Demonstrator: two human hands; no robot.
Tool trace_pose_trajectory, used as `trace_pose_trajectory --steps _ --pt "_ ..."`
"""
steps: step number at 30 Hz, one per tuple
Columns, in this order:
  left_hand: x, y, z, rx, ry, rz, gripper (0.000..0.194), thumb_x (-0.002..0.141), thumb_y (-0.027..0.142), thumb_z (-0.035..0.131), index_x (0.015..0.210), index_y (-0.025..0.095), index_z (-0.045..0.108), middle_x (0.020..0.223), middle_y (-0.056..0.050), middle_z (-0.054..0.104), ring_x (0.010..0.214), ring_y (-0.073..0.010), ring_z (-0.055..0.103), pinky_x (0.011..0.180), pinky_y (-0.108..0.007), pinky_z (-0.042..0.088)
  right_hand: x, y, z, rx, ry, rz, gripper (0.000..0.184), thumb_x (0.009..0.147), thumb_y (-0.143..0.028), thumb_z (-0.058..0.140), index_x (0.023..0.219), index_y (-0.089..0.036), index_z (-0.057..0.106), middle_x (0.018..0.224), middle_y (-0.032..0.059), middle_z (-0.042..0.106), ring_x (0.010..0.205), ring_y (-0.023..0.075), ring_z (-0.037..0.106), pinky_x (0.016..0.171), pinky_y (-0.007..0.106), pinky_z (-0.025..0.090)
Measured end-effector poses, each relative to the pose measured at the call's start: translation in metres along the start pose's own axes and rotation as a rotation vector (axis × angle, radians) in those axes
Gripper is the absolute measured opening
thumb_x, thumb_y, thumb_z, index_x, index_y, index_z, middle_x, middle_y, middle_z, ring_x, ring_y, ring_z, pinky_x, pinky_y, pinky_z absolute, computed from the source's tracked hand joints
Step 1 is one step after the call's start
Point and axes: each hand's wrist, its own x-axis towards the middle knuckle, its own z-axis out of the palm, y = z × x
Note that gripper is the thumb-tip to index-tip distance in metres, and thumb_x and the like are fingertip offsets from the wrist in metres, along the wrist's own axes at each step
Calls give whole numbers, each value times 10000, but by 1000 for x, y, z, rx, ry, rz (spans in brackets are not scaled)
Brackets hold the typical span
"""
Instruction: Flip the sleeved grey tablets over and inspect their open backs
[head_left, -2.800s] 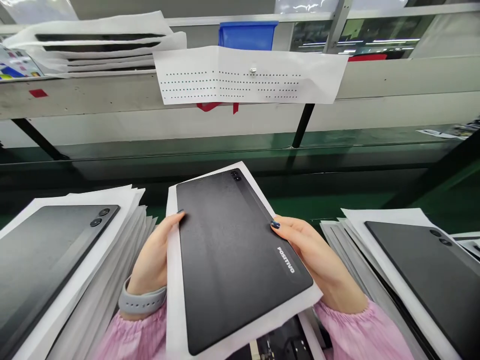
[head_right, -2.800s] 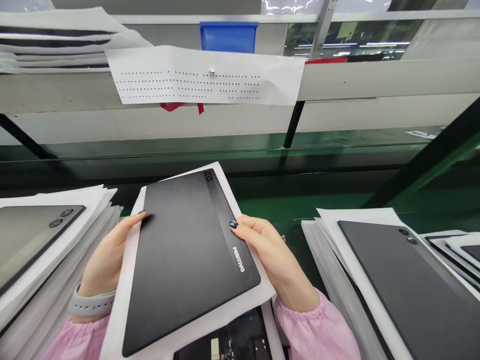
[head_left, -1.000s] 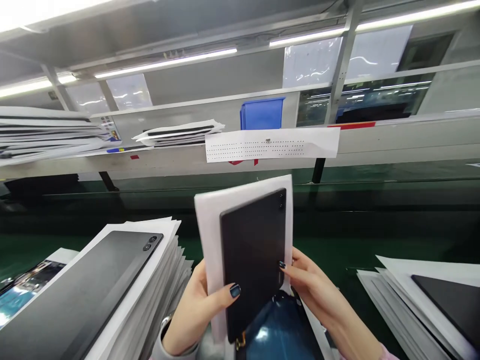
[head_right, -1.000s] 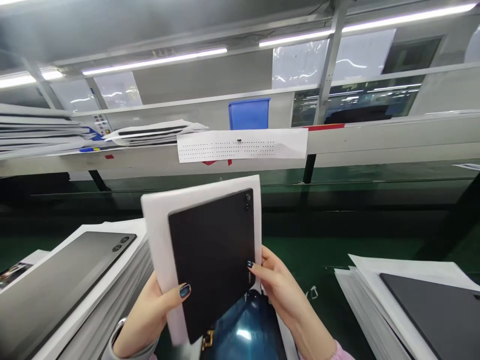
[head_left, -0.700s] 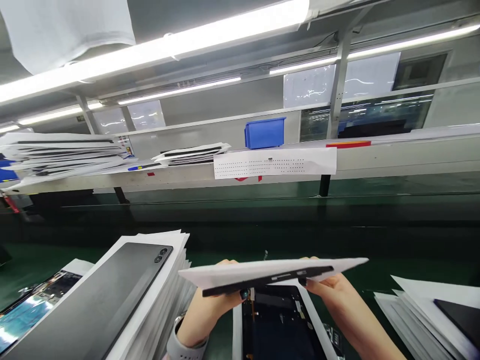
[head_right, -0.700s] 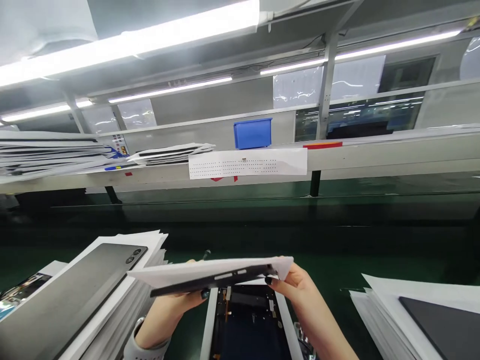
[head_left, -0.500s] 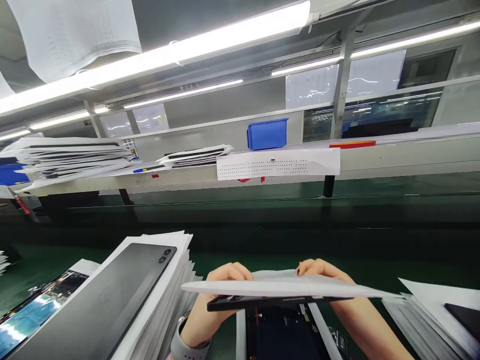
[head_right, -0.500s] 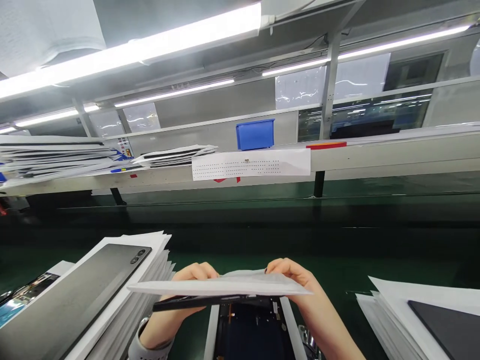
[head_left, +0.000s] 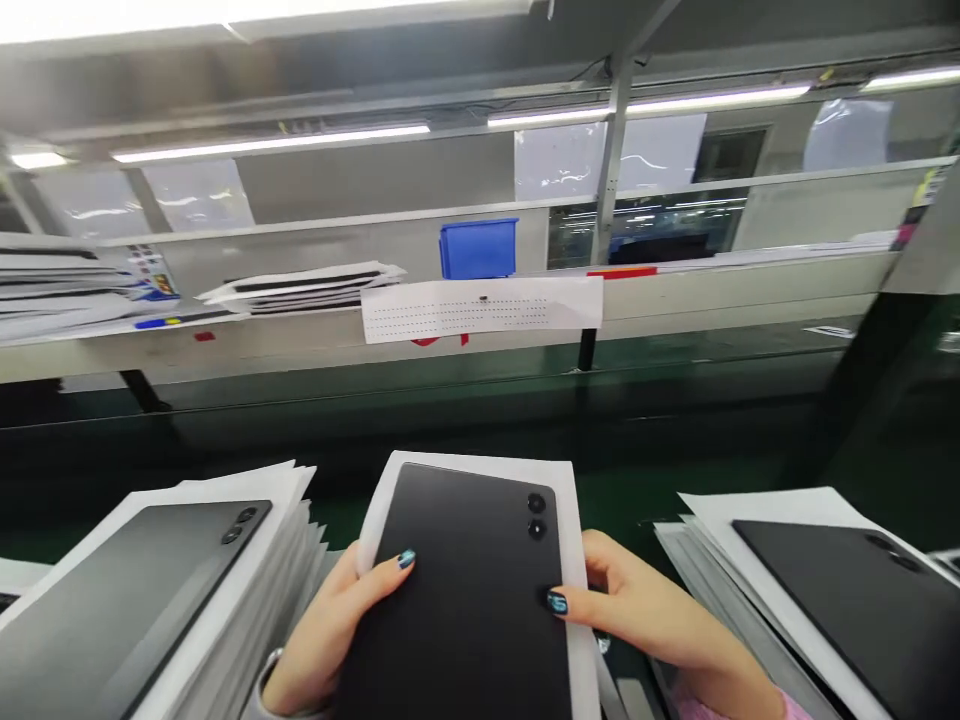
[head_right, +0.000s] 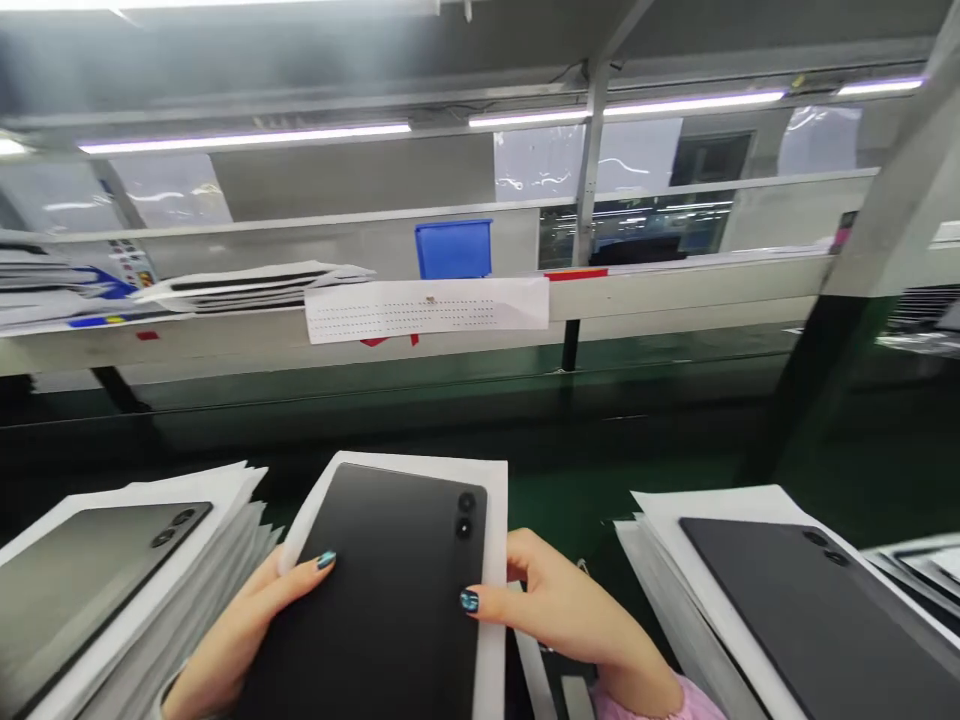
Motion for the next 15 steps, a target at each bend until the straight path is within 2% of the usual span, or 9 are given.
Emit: trace_pose_trajectory --steps 2,5,7,10,12,15 --pt "-3 5 -2 -35 -8 -62 595 452 385 991 948 182 732 769 -54 807 806 -352 772 602 -331 598 -7 -6 -1 53 31 -54 488 719 -626 805 924 -186 761 888 66 687 861 245 644 785 354 549" --pt "-3 7 -8 -46 -9 -138 722 403 312 999 1046 177 700 794 -64 820 751 -379 776 530 -353 605 -16 -15 -3 62 34 -189 461 749 -649 769 769 -189 731 739 27 611 677 169 557 618 266 489" --pt "-3 5 -10 -72 10 -182 899 379 280 994 1199 192 636 824 -65 827 773 -404 776 494 -361 601 -20 -20 -3 5 60 -268 470 762 -647 752 690 -185 701 707 31 591 630 159 513 558 259 441" --pt "-4 4 -10 -101 22 -219 1141 375 248 974 1401 224 477 868 -55 833 878 -422 769 460 -344 592 -26 -25 -1 -63 95 -331 507 764 -669 724 619 -188 656 648 30 554 622 172 496 578 285 445" --pt "-5 4 -9 -74 22 -234 1182 389 262 962 1447 228 435 906 -56 834 945 -435 754 490 -368 615 -27 -29 1 -80 77 -346 529 776 -671 704 566 -196 604 610 9 486 607 167 456 586 290 429" --pt "-6 5 -9 -49 48 -231 1188 385 290 958 1459 238 453 952 -55 831 1030 -460 721 666 -464 664 -28 -34 4 -65 -3 -344 523 825 -612 674 535 -209 510 598 -24 388 574 145 363 585 290 349"
